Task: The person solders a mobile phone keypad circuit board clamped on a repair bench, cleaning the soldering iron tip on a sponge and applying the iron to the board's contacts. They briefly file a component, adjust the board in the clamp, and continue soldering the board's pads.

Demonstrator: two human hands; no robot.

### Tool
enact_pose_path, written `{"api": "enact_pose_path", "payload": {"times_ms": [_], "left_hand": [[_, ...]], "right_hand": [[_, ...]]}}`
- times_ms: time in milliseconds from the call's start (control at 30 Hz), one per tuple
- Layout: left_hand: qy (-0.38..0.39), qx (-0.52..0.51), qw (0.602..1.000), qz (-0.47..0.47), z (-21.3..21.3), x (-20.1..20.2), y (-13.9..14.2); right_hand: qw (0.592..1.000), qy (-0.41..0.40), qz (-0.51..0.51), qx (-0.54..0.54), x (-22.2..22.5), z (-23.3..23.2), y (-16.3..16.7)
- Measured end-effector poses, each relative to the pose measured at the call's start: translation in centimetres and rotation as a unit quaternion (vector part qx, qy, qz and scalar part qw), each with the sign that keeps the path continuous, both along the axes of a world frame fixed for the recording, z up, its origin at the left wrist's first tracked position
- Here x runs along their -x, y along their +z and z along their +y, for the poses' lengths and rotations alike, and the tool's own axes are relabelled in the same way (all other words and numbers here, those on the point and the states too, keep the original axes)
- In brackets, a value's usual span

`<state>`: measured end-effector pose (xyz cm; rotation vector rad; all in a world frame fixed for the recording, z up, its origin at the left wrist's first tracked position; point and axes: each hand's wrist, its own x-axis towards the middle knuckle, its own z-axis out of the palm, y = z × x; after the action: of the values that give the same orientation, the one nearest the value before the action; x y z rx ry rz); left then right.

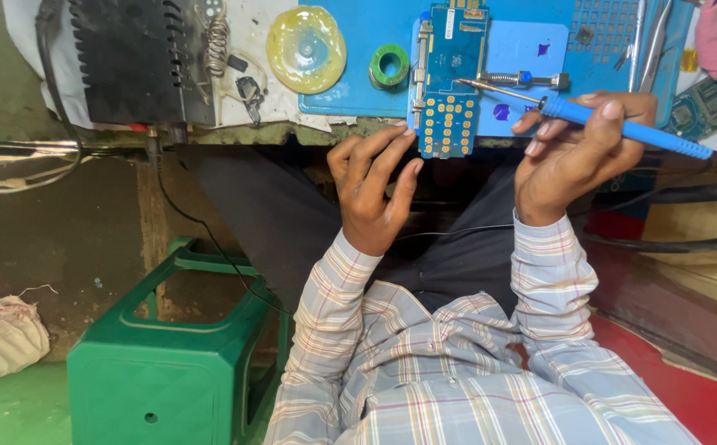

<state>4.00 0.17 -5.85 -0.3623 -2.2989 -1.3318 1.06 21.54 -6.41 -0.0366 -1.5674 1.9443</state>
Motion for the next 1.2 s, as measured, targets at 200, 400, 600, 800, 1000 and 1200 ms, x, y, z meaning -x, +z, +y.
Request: {"api": "enact_pose_path", "payload": {"times_ms": [200, 400, 600, 800, 1000, 1200], "left_hand": [[0.001, 0.003, 1.0, 0.002, 0.01, 0.07, -0.05], [0.003, 0.0, 1.0, -0.001, 0.04, -0.03, 0.02], [0.0, 0.001, 1.0, -0.002, -0.04, 0.0, 0.1], [-0.002, -0.001, 1.0, -0.005, -0.05, -0.12, 0.14], [0.003, -0.001, 1.0, -0.002, 0.01, -0.12, 0.06], [0.0, 0.003, 1.0, -0.002, -0.03, 0.0, 0.07]], "right_hand": [[1.0, -0.004, 0.002, 0.009, 0.02, 0.15, 0.04], [1.0, 0.004, 0.001, -0.004, -0.02, 0.39, -0.16], [1.0, -0.003, 0.005, 0.011, 0.12, 0.38, -0.09], [1.0, 0.017, 0.0, 0.0, -0.07, 0.46, 0.11], [0.999, 0.041, -0.011, 0.003, -0.29, 0.53, 0.11], [1.0, 0.009, 0.0, -0.001, -0.07, 0.51, 0.17]]}}
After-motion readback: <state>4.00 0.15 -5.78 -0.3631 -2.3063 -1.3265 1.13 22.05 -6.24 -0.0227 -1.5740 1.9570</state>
